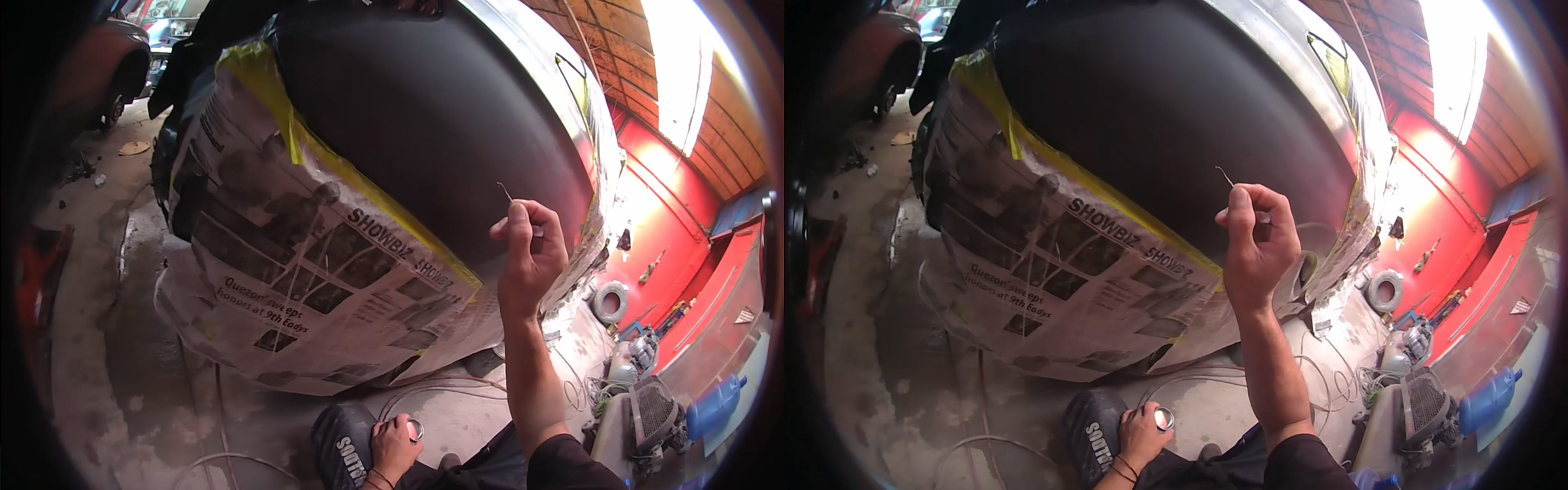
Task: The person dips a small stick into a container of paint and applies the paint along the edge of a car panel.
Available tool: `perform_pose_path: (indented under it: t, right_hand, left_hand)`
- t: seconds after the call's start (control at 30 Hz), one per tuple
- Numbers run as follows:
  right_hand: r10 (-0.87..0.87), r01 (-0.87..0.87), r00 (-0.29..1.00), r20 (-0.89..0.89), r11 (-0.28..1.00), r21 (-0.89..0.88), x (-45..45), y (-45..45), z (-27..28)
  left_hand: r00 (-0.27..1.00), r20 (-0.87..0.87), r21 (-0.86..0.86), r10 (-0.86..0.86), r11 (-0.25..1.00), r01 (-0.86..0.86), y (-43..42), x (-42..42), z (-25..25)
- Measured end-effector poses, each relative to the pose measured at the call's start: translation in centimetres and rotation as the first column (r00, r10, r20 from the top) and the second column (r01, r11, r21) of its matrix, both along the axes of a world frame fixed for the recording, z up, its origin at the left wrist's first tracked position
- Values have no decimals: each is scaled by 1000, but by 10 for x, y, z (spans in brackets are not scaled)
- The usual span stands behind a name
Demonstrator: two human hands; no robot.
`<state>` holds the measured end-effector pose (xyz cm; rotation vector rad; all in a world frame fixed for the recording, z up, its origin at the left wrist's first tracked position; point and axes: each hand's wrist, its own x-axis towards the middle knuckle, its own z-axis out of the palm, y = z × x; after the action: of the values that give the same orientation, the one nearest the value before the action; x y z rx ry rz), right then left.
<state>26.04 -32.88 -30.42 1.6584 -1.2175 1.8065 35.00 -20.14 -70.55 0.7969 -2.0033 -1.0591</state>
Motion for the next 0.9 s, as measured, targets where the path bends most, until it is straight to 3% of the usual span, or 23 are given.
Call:
perform_pose_path:
  t: [0.4, 0.9]
  right_hand:
    - [-59, 60, 998, 16, 995, -81, -11, -11, 37]
    - [-81, 98, 971, 223, 993, -67, -92, 31, 3]
  left_hand:
    - [997, 47, -31, 63, 998, -62, -11, 23, 2]
    - [992, 82, -87, 97, 992, -90, -20, 49, 15]
